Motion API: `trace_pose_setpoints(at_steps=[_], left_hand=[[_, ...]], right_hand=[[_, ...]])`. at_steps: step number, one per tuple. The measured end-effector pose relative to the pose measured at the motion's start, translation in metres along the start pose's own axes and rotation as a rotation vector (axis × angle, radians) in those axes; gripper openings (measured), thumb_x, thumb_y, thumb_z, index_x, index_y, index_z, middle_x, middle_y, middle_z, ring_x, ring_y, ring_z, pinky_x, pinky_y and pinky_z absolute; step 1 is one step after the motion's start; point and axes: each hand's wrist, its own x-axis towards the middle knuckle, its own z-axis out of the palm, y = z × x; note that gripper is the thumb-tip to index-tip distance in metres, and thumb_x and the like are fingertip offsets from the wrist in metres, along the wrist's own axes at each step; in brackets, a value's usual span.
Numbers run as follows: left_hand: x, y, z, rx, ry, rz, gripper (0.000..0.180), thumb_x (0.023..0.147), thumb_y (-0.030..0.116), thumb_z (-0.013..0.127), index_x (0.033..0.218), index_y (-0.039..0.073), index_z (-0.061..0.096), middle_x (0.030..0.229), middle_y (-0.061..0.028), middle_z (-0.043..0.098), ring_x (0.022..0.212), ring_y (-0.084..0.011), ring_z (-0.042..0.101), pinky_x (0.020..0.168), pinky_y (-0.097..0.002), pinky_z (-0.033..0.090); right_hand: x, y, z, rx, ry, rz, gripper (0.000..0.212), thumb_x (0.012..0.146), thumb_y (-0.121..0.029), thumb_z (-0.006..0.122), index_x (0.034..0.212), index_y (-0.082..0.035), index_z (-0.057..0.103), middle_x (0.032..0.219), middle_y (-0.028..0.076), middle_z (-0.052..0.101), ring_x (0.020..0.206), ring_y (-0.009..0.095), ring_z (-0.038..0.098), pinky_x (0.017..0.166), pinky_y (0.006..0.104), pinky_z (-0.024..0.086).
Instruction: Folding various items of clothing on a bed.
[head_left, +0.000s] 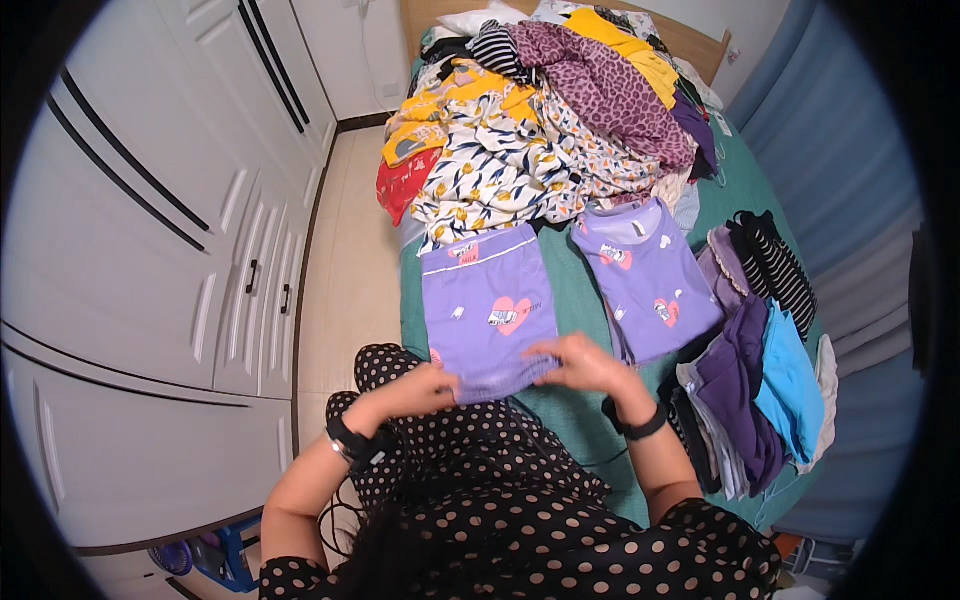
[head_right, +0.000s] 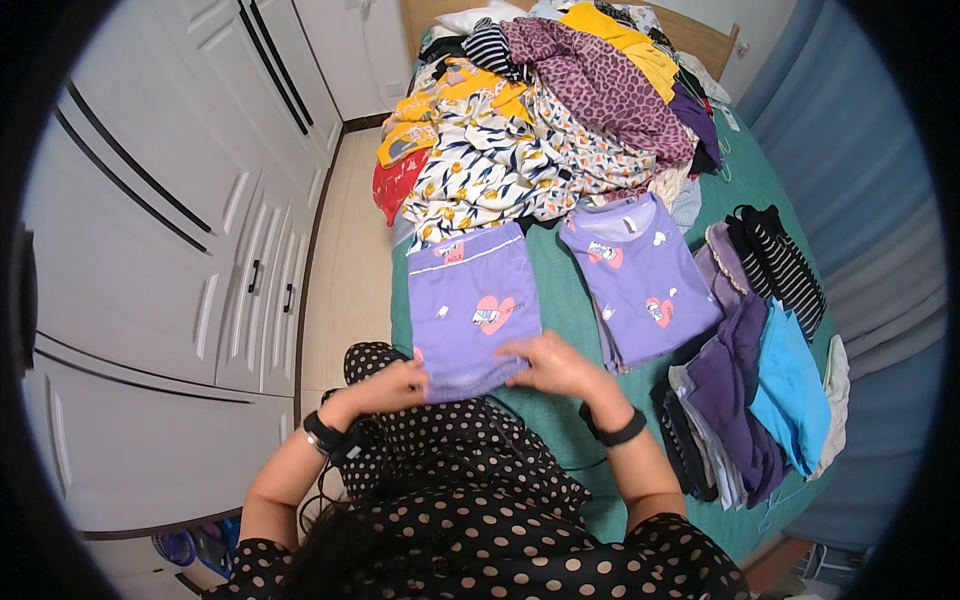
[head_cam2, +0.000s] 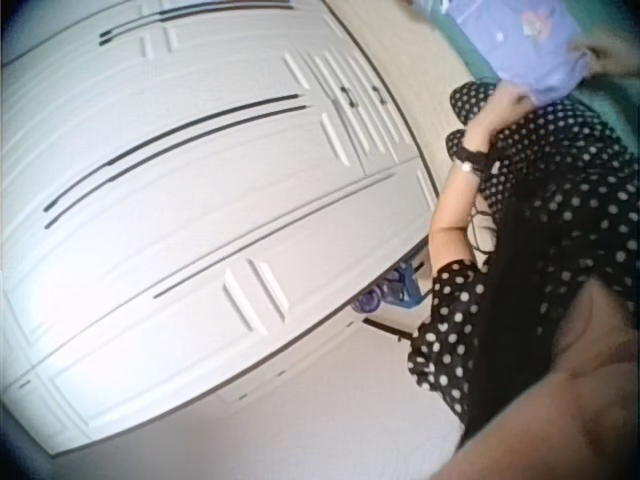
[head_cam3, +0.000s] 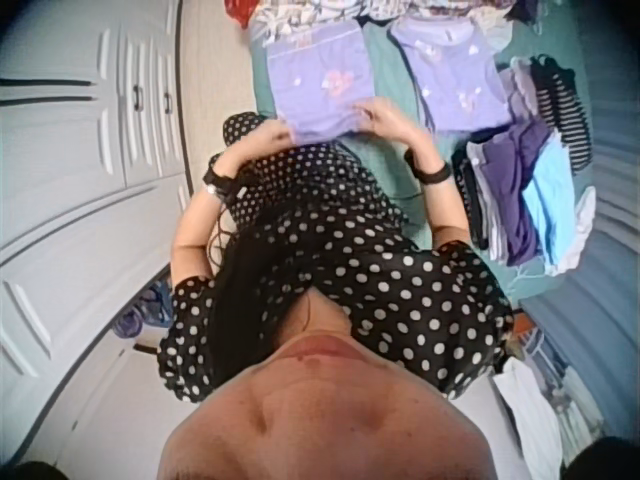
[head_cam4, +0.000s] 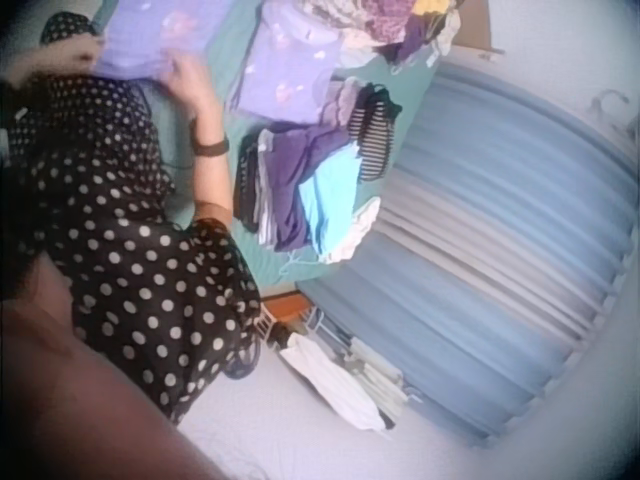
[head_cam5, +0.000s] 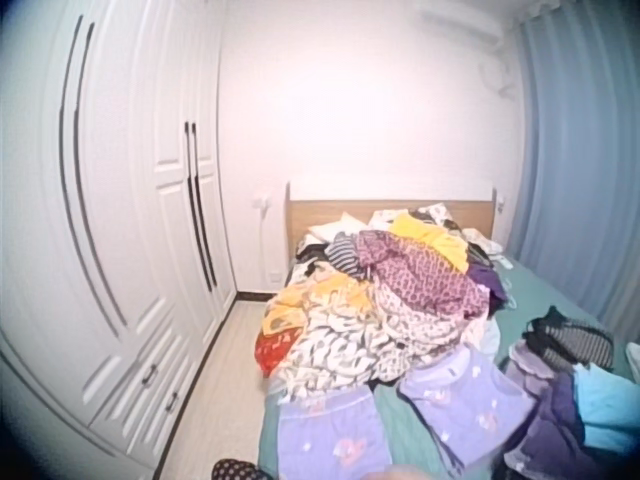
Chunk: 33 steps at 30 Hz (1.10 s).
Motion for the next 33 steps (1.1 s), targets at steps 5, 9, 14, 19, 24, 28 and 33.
trace_pose_setpoints(at_steps=[5,9,14,19,24,28,33], left_hand=[[0.048,-0.040,-0.070,-0.751,0.491,-0.118,0.021,0.092,0.020,0.057,0.106,0.004,0.060,0.092,0.0020,0.063,0.082,-0.0063,0.056,0.072,-0.0259,0.048],[0.086,-0.069,-0.085,-1.146,0.744,-0.180,0.033,0.089,0.022,0.061,0.115,0.002,0.055,0.103,-0.0048,0.062,0.089,-0.0123,0.059,0.078,-0.0280,0.049],[0.090,-0.136,-0.019,-0.763,0.866,-0.563,0.056,0.078,0.012,0.074,0.123,0.000,0.043,0.108,-0.0139,0.060,0.096,-0.0208,0.059,0.082,-0.0331,0.049],[0.102,-0.170,-0.015,-0.513,0.967,-0.636,0.064,0.072,0.010,0.077,0.123,0.000,0.041,0.100,-0.0120,0.058,0.089,-0.0212,0.057,0.077,-0.0334,0.050],[0.116,-0.175,-0.006,-0.386,1.123,-0.707,0.076,0.067,0.021,0.082,0.126,-0.003,0.040,0.105,-0.0171,0.054,0.091,-0.0245,0.055,0.080,-0.0353,0.047],[0.112,-0.170,-0.008,-0.482,1.056,-0.850,0.075,0.067,0.023,0.083,0.123,-0.004,0.041,0.108,-0.0188,0.055,0.091,-0.0255,0.058,0.078,-0.0373,0.050],[0.111,-0.168,-0.026,-1.123,0.711,-0.832,0.052,0.073,0.005,0.075,0.117,-0.004,0.048,0.107,-0.0191,0.059,0.097,-0.0304,0.060,0.084,-0.0433,0.051]], right_hand=[[0.100,0.043,-0.034,0.511,0.246,-0.006,0.053,0.077,-0.015,0.073,0.124,-0.007,0.052,0.096,0.006,0.066,0.090,0.016,0.060,0.078,0.0282,0.048],[0.155,0.105,-0.014,0.607,0.453,0.495,0.063,0.080,-0.022,0.072,0.133,-0.004,0.043,0.097,0.006,0.062,0.082,0.011,0.056,0.073,0.0261,0.046],[0.129,0.167,0.055,0.333,0.430,0.581,0.070,0.067,-0.018,0.080,0.128,-0.007,0.049,0.083,0.003,0.059,0.073,0.013,0.054,0.063,0.0292,0.047],[0.113,0.178,0.048,0.270,0.633,0.575,0.052,0.066,-0.012,0.075,0.115,-0.009,0.056,0.081,0.008,0.061,0.069,0.021,0.059,0.067,0.0326,0.050],[0.126,0.192,0.053,-0.023,0.700,0.661,0.075,0.066,-0.036,0.076,0.125,-0.001,0.046,0.105,0.020,0.062,0.095,0.037,0.060,0.087,0.0420,0.047],[0.139,0.172,0.028,0.344,0.348,0.714,0.068,0.066,-0.037,0.078,0.117,0.001,0.056,0.111,0.019,0.063,0.098,0.030,0.062,0.088,0.0351,0.048],[0.116,0.197,0.038,1.048,0.406,0.616,0.052,0.071,-0.022,0.077,0.113,0.003,0.059,0.104,0.014,0.065,0.091,0.022,0.063,0.080,0.0312,0.051]])
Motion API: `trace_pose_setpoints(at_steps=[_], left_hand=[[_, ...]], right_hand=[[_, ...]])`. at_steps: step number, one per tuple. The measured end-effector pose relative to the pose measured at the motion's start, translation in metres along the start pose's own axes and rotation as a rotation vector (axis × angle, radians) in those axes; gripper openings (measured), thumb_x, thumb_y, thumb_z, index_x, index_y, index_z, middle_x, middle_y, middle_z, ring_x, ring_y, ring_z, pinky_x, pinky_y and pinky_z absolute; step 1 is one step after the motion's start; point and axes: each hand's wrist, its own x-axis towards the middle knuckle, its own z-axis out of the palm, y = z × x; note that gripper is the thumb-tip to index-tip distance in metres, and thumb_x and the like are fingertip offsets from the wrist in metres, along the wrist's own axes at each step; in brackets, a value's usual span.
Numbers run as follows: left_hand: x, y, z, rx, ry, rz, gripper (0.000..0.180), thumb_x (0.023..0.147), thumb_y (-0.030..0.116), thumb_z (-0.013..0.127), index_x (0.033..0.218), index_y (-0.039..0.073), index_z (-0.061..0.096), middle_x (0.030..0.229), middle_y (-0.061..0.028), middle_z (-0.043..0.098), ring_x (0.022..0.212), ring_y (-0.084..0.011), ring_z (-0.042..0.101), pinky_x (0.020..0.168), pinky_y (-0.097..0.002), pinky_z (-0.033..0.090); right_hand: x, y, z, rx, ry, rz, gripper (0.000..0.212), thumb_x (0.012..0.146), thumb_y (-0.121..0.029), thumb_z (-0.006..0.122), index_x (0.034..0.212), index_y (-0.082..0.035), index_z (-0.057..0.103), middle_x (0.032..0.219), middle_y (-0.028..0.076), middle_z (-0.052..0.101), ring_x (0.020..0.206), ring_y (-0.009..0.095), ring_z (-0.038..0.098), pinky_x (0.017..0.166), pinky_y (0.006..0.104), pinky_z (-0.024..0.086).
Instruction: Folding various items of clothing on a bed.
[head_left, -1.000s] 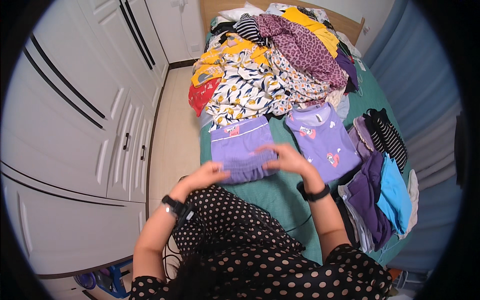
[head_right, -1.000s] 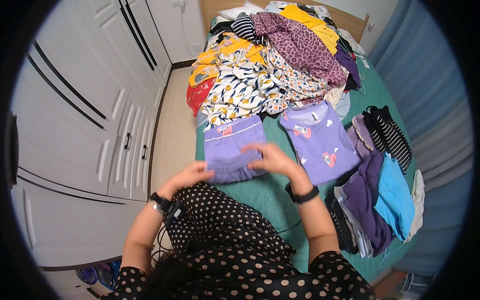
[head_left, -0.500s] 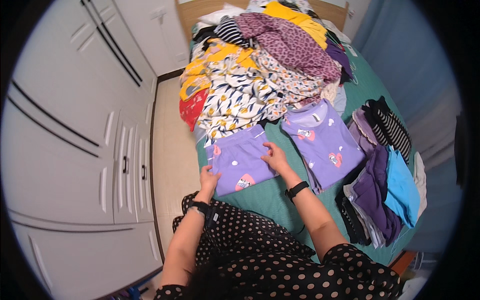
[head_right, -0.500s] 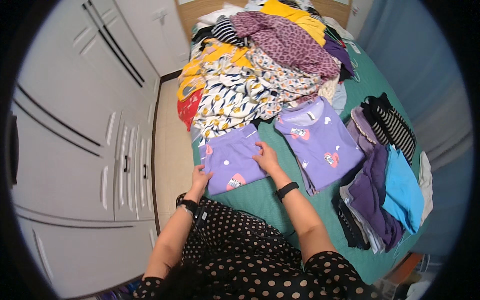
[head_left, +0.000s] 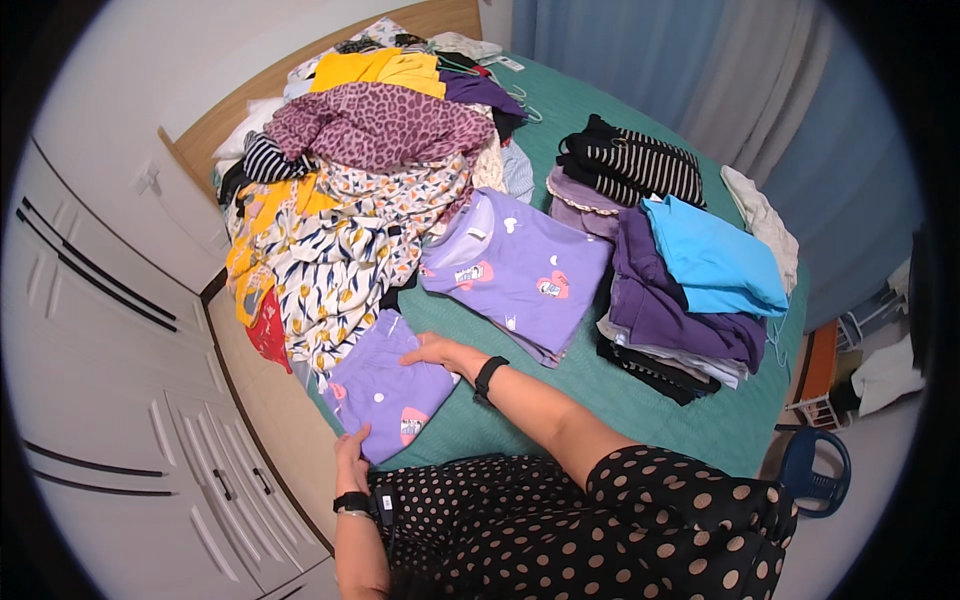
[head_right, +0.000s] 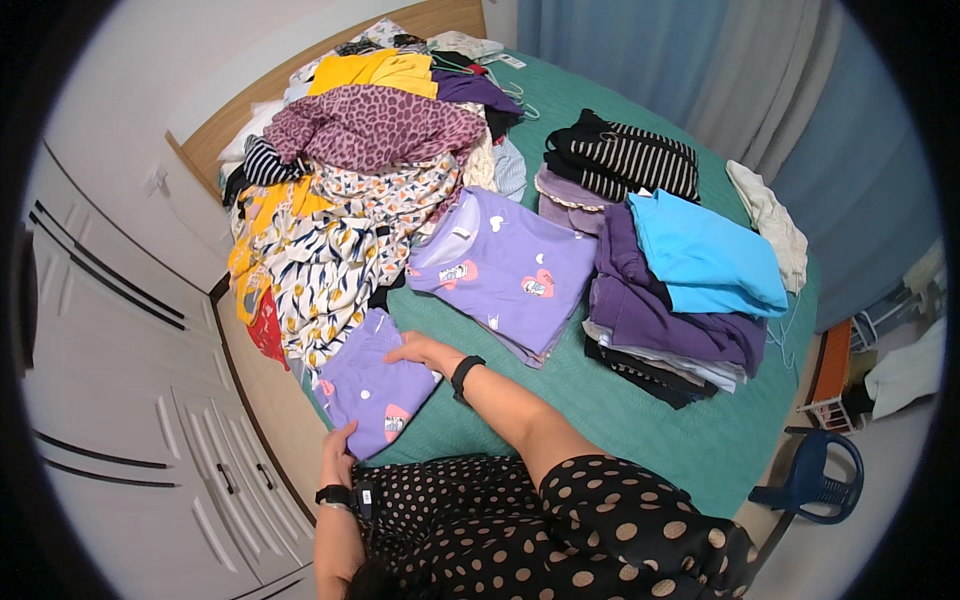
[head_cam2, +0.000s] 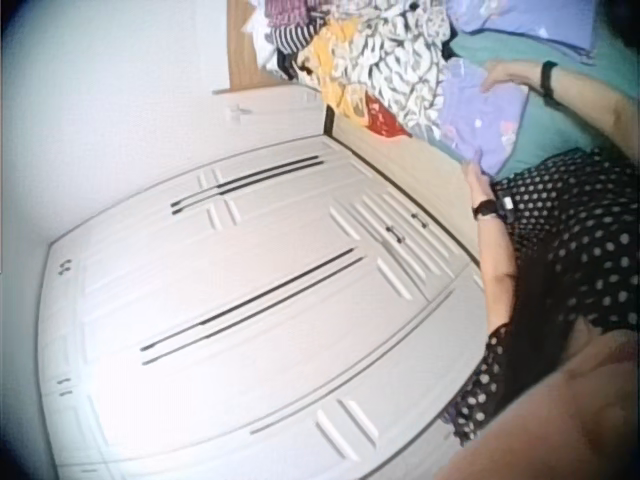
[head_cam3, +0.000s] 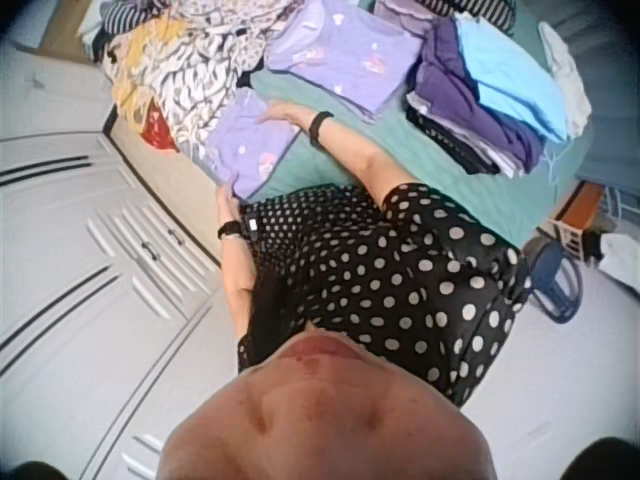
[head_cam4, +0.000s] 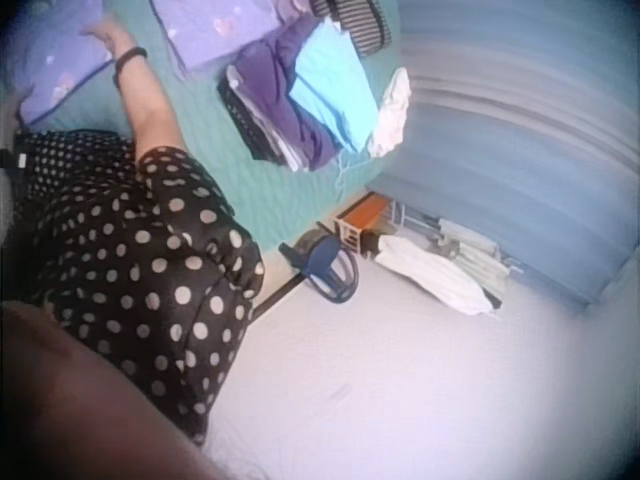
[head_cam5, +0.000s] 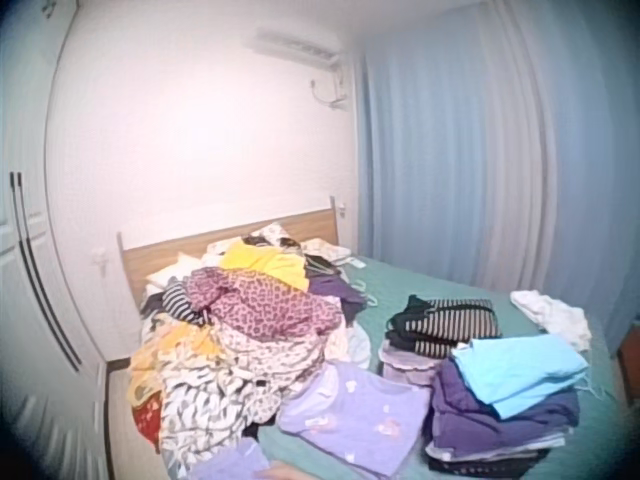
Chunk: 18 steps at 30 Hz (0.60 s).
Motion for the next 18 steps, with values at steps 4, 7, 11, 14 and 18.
trace_pose_setpoints(at_steps=[4,7,11,14,18], left_hand=[[-0.021,0.003,-0.016,-0.079,-0.144,0.014,0.035,0.082,0.004,0.064,0.115,-0.002,0.053,0.107,-0.0162,0.062,0.098,-0.0293,0.061,0.085,-0.0441,0.051],[-0.053,0.018,0.013,0.038,-0.240,0.024,0.036,0.086,0.006,0.061,0.119,-0.003,0.051,0.110,-0.0162,0.062,0.096,-0.0267,0.063,0.085,-0.0406,0.052],[-0.083,0.036,0.037,0.191,-0.363,0.038,0.031,0.088,0.005,0.057,0.118,-0.003,0.052,0.108,-0.0151,0.063,0.093,-0.0218,0.064,0.082,-0.0347,0.053],[-0.093,0.061,0.059,0.234,-0.430,0.122,0.033,0.087,0.002,0.057,0.119,-0.004,0.051,0.108,-0.0151,0.063,0.093,-0.0208,0.064,0.080,-0.0332,0.054],[-0.113,0.110,0.127,0.211,-0.522,0.324,0.042,0.086,0.000,0.058,0.126,-0.004,0.045,0.114,-0.0154,0.060,0.098,-0.0220,0.062,0.086,-0.0356,0.052]], right_hand=[[-0.039,-0.021,0.009,0.264,-0.136,0.017,0.043,0.076,-0.011,0.072,0.113,0.003,0.057,0.103,0.011,0.064,0.088,0.018,0.063,0.077,0.0306,0.051],[-0.074,-0.030,-0.018,0.218,-0.131,0.005,0.047,0.078,-0.014,0.072,0.118,0.003,0.054,0.106,0.011,0.063,0.090,0.016,0.061,0.079,0.0290,0.050],[-0.112,-0.031,-0.034,0.178,-0.090,-0.062,0.048,0.080,-0.016,0.069,0.120,0.003,0.051,0.106,0.011,0.062,0.091,0.016,0.061,0.080,0.0289,0.050],[-0.143,-0.060,-0.044,0.249,-0.057,-0.107,0.043,0.082,-0.013,0.066,0.118,0.005,0.052,0.105,0.012,0.062,0.090,0.018,0.061,0.079,0.0297,0.051],[-0.163,-0.089,-0.073,0.380,0.094,-0.286,0.049,0.084,-0.009,0.064,0.128,0.001,0.044,0.113,0.010,0.059,0.099,0.015,0.059,0.086,0.0302,0.049]])
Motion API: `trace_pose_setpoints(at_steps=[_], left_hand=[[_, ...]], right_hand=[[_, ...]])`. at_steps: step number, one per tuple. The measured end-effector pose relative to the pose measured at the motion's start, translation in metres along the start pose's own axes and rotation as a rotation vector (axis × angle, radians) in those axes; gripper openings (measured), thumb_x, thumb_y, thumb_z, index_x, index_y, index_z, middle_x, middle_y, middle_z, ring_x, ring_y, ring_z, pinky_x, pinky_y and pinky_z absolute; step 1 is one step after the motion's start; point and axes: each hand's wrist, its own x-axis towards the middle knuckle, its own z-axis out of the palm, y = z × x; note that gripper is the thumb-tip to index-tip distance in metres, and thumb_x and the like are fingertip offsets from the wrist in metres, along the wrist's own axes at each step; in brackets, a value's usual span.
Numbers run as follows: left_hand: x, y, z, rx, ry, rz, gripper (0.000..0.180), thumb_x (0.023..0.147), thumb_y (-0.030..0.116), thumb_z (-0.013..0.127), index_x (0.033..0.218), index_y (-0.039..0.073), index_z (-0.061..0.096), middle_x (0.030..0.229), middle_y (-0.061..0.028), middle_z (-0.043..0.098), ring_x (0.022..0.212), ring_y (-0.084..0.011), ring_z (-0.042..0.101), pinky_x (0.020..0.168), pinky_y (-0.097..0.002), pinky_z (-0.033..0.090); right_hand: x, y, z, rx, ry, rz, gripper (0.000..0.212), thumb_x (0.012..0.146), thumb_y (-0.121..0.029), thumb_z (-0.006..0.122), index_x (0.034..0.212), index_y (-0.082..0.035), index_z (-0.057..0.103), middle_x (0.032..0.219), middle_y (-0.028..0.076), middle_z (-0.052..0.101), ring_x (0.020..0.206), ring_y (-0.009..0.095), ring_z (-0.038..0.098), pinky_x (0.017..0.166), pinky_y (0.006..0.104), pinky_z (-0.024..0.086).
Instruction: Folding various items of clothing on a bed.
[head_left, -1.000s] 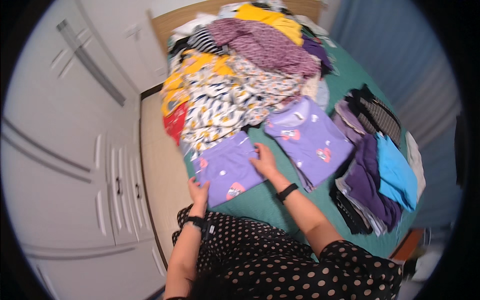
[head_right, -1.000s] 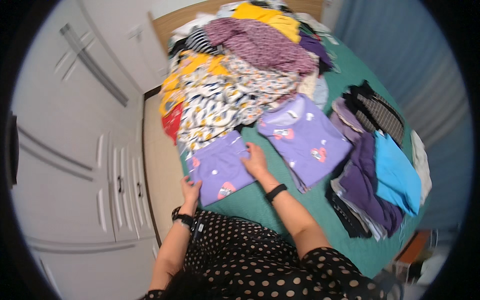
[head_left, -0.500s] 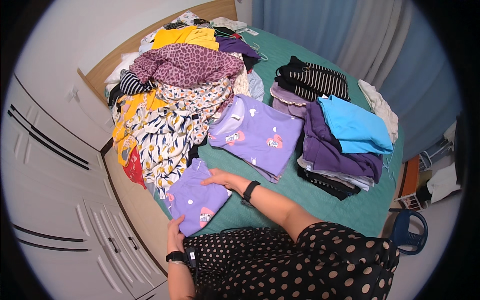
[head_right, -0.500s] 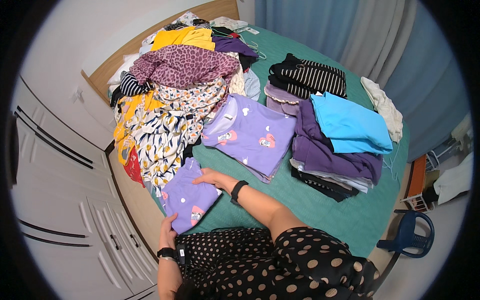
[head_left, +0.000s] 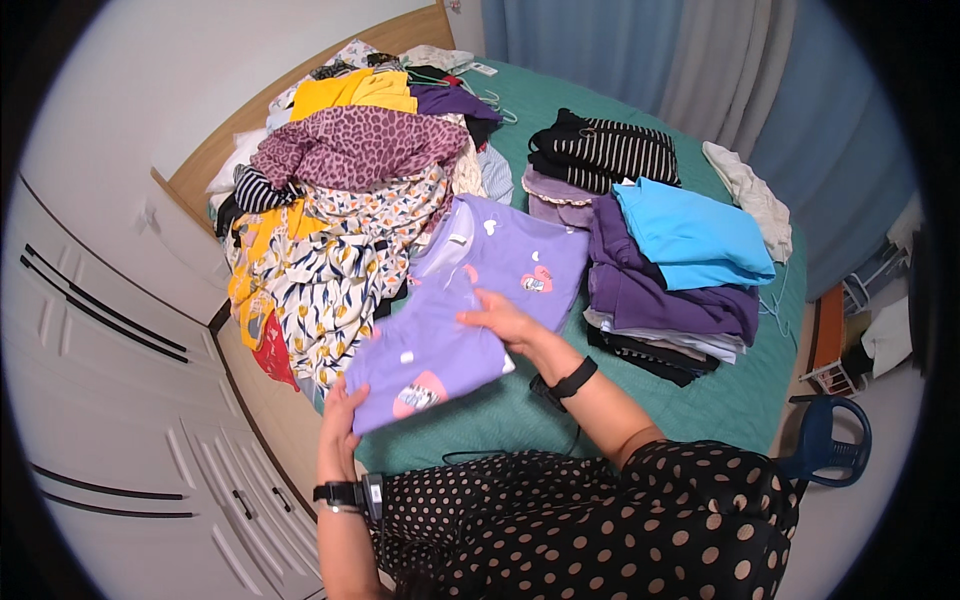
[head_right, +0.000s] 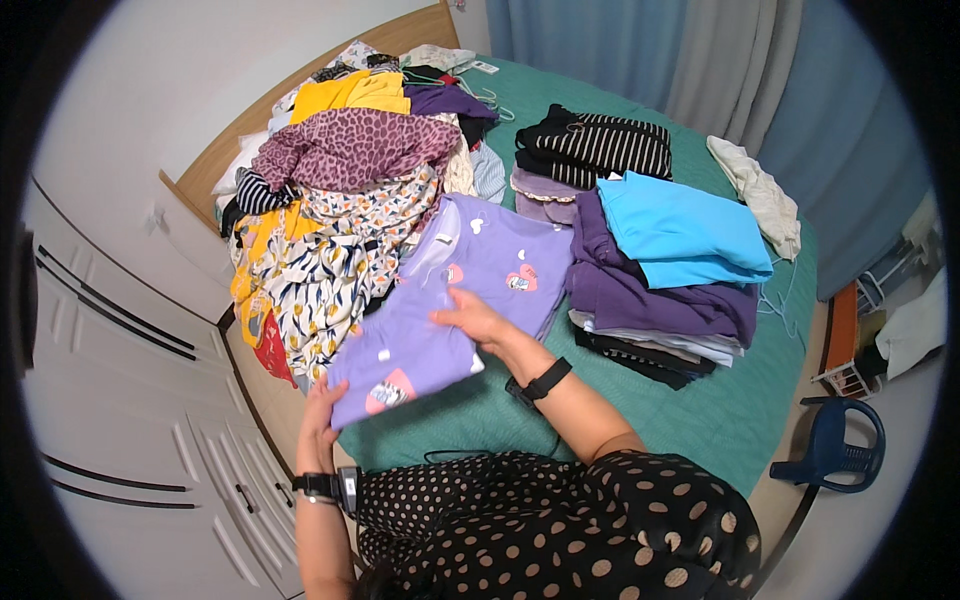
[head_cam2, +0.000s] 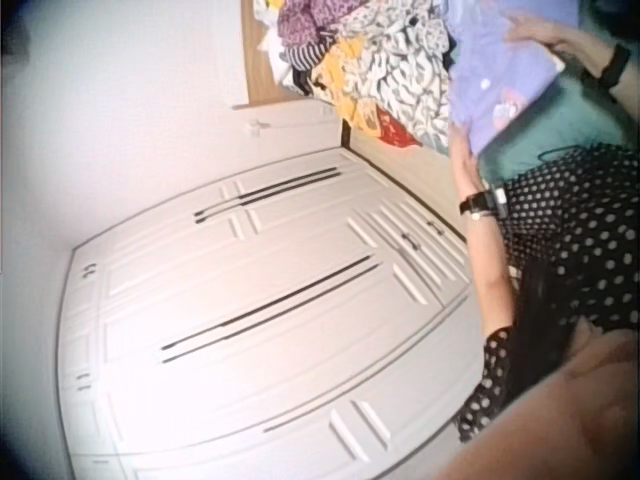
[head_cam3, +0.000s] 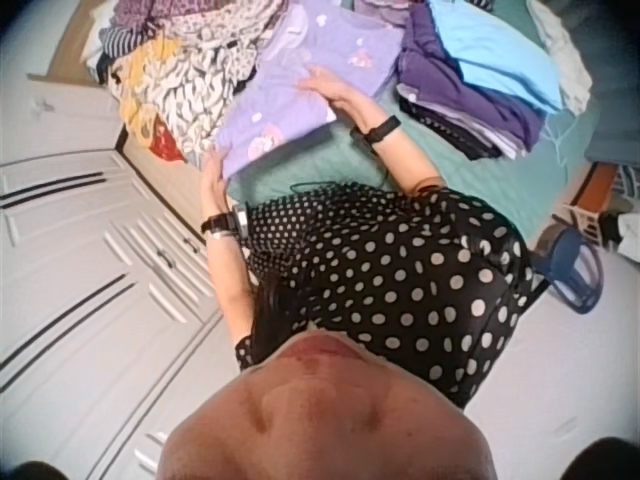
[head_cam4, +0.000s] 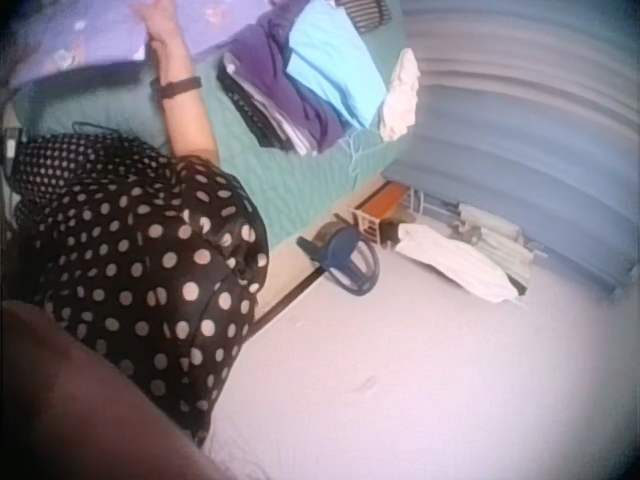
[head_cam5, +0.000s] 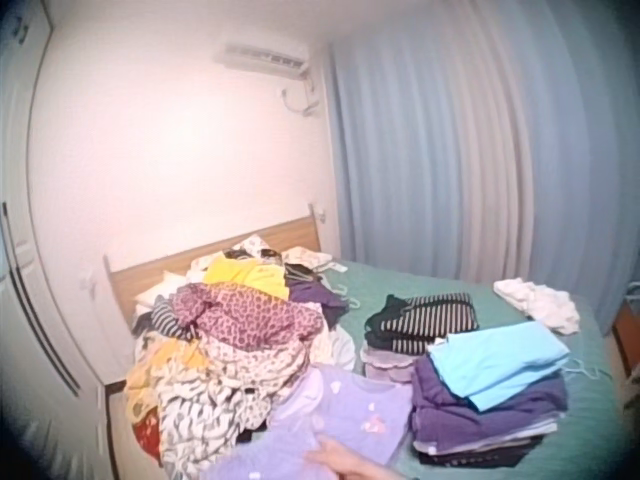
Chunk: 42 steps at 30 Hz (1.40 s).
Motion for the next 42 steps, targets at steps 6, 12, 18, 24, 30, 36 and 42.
trace_pose_setpoints(at_steps=[6,12,18,24,30,36,42], left_hand=[[0.014,0.030,0.054,-0.265,-0.063,0.286,0.059,0.087,0.003,0.057,0.138,0.001,0.028,0.130,-0.0224,0.048,0.104,-0.0273,0.060,0.086,-0.0368,0.053],[-0.008,-0.062,0.004,-0.043,0.173,-0.073,0.053,0.089,0.005,0.055,0.135,0.006,0.030,0.125,-0.0204,0.053,0.103,-0.0313,0.061,0.076,-0.0351,0.055],[-0.051,-0.133,-0.054,0.236,0.363,-0.158,0.046,0.087,0.003,0.056,0.130,0.006,0.039,0.118,-0.0136,0.059,0.095,-0.0205,0.060,0.074,-0.0286,0.050],[-0.076,-0.173,-0.088,0.401,0.444,0.013,0.039,0.085,-0.001,0.054,0.123,0.002,0.046,0.113,-0.0122,0.060,0.094,-0.0156,0.058,0.079,-0.0258,0.048],[-0.091,-0.189,-0.094,0.577,0.477,0.195,0.027,0.085,-0.007,0.048,0.111,-0.003,0.052,0.098,-0.0116,0.062,0.084,-0.0165,0.061,0.076,-0.0256,0.050],[-0.093,-0.178,-0.079,0.746,0.541,0.232,0.021,0.082,-0.004,0.054,0.102,-0.001,0.061,0.086,-0.0084,0.068,0.073,-0.0125,0.062,0.070,-0.0244,0.050],[-0.090,-0.182,-0.077,0.706,0.549,0.264,0.019,0.083,-0.003,0.055,0.100,-0.001,0.062,0.084,-0.0093,0.068,0.070,-0.0134,0.062,0.068,-0.0252,0.050]], right_hand=[[-0.023,-0.033,-0.041,-0.022,0.317,-0.345,0.059,0.085,-0.009,0.063,0.134,0.005,0.033,0.121,0.015,0.054,0.103,0.019,0.056,0.087,0.0315,0.048],[-0.028,0.038,-0.102,-0.817,0.973,-0.262,0.077,0.076,-0.016,0.070,0.139,0.003,0.028,0.138,0.028,0.035,0.126,0.039,0.039,0.103,0.0429,0.035],[-0.013,0.012,-0.051,-1.313,0.822,-0.377,0.081,0.072,-0.014,0.069,0.141,-0.004,0.029,0.148,0.025,0.018,0.138,0.040,0.017,0.108,0.0524,0.023],[0.077,-0.016,-0.095,-1.406,0.761,-0.440,0.078,0.072,-0.024,0.074,0.138,-0.008,0.036,0.144,0.016,0.035,0.136,0.033,0.029,0.104,0.0594,0.025],[0.097,-0.051,-0.129,-1.541,0.610,0.269,0.087,0.057,-0.047,0.084,0.127,-0.008,0.050,0.127,0.013,0.056,0.120,0.031,0.050,0.098,0.0526,0.037],[0.087,-0.048,-0.109,-1.555,0.640,0.144,0.068,0.053,-0.041,0.086,0.107,-0.006,0.062,0.107,0.016,0.064,0.105,0.030,0.060,0.087,0.0419,0.044],[0.056,-0.031,-0.083,-1.673,0.722,-0.475,0.046,0.058,-0.030,0.082,0.089,-0.005,0.060,0.088,0.017,0.066,0.082,0.033,0.062,0.075,0.0425,0.039]])
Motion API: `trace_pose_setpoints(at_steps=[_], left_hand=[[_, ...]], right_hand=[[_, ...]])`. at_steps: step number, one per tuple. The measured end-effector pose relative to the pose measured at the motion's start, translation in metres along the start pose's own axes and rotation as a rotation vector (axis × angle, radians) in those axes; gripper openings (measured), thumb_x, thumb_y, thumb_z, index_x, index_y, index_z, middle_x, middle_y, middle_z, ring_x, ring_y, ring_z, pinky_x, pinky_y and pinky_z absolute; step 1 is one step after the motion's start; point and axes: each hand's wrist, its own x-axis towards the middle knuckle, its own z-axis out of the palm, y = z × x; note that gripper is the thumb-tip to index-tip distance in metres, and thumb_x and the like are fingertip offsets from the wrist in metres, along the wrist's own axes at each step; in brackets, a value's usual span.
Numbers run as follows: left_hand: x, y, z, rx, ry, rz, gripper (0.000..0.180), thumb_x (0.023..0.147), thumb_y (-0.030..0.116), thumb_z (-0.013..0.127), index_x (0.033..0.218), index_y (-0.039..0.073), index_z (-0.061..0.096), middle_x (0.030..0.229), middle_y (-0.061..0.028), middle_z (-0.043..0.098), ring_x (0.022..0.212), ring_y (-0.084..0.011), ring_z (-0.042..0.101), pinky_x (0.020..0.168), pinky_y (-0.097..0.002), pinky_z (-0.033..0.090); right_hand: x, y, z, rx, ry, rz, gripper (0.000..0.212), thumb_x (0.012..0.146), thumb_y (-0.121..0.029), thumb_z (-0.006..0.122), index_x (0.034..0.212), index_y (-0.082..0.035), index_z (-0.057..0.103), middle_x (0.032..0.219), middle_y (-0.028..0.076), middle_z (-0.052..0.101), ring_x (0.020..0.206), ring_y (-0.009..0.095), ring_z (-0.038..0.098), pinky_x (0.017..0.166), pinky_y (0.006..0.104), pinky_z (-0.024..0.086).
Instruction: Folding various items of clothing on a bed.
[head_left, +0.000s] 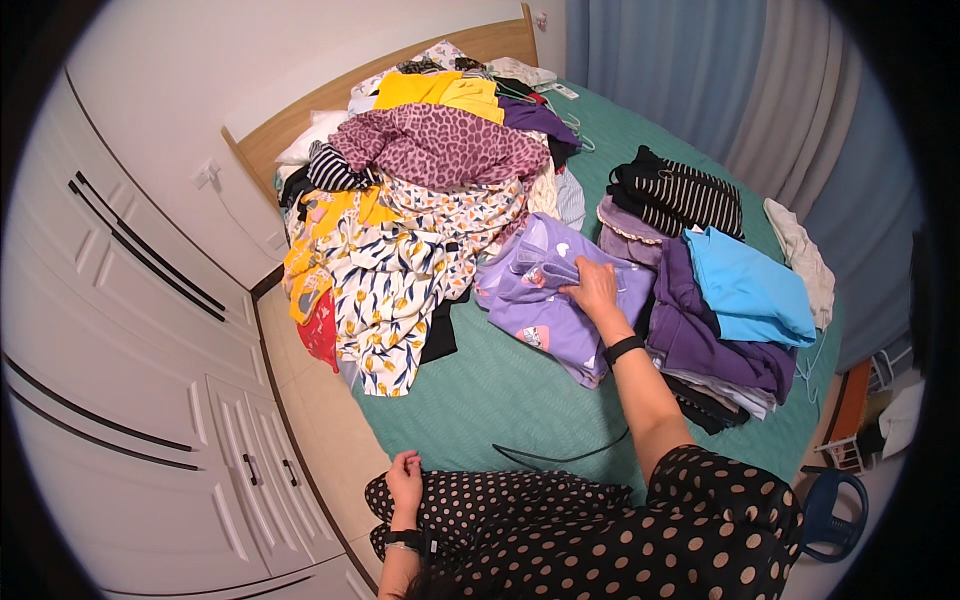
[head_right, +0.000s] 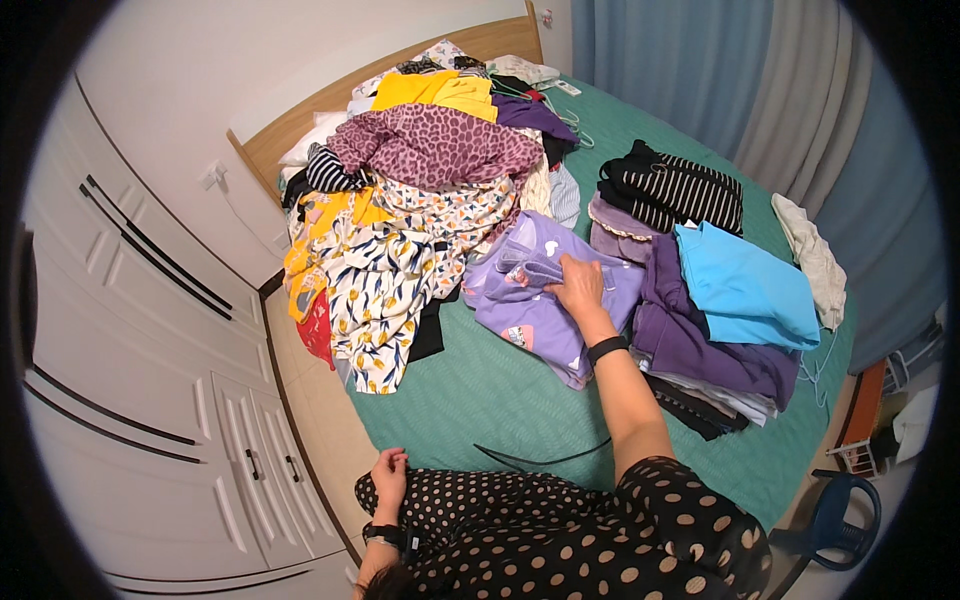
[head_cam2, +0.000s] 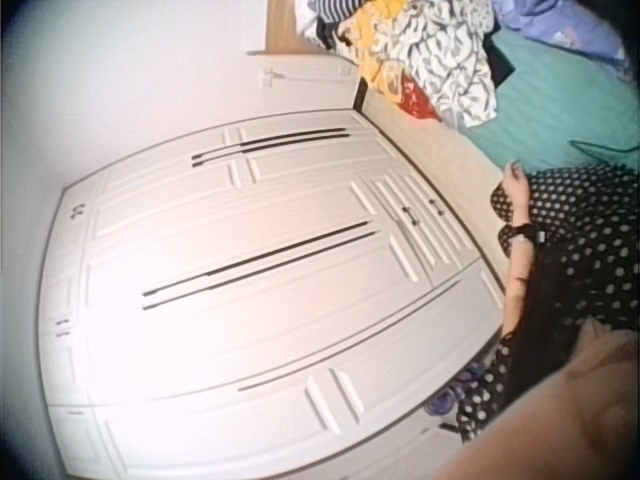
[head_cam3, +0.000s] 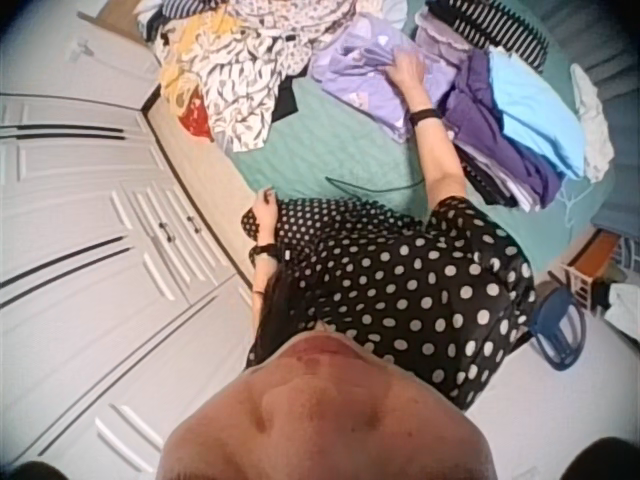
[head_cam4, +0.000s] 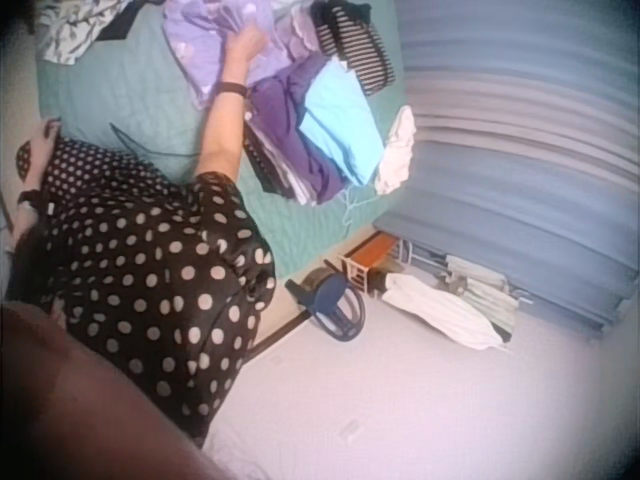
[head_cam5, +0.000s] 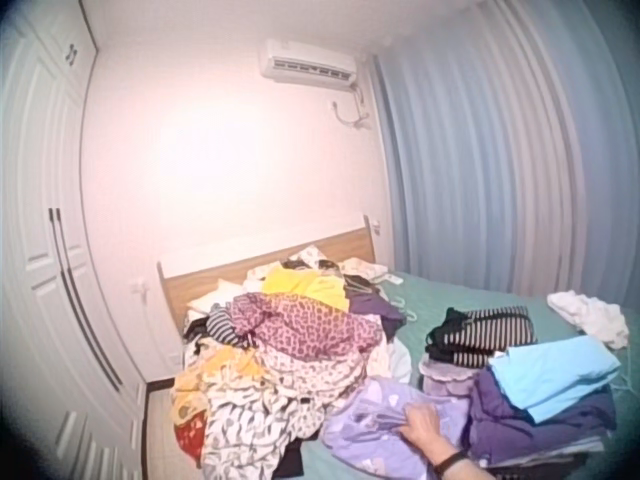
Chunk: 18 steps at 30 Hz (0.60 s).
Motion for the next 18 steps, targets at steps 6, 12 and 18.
trace_pose_setpoints(at_steps=[6,12,18], left_hand=[[0.000,-0.004,0.002,0.075,0.018,0.051,0.017,0.083,-0.002,0.055,0.097,-0.001,0.064,0.082,-0.0098,0.069,0.070,-0.0152,0.063,0.068,-0.0268,0.050],[-0.004,0.003,-0.001,0.099,0.021,0.043,0.016,0.083,-0.001,0.055,0.096,-0.001,0.064,0.082,-0.0108,0.069,0.071,-0.0176,0.065,0.069,-0.0276,0.050],[-0.009,0.011,-0.005,0.119,0.022,0.035,0.016,0.083,0.000,0.055,0.097,-0.001,0.064,0.082,-0.0110,0.069,0.072,-0.0185,0.065,0.069,-0.0280,0.050]], right_hand=[[0.020,-0.008,-0.033,0.187,-0.121,-0.010,0.057,0.059,-0.040,0.081,0.102,-0.008,0.062,0.091,0.016,0.067,0.087,0.032,0.062,0.079,0.0412,0.040],[0.058,-0.011,-0.070,0.071,-0.095,0.132,0.060,0.058,-0.045,0.081,0.104,-0.009,0.064,0.090,0.013,0.068,0.088,0.031,0.064,0.083,0.0446,0.039],[0.046,-0.017,-0.040,0.021,-0.168,0.194,0.089,0.068,-0.043,0.077,0.140,-0.015,0.034,0.147,0.013,0.030,0.136,0.032,0.027,0.107,0.0602,0.020]])
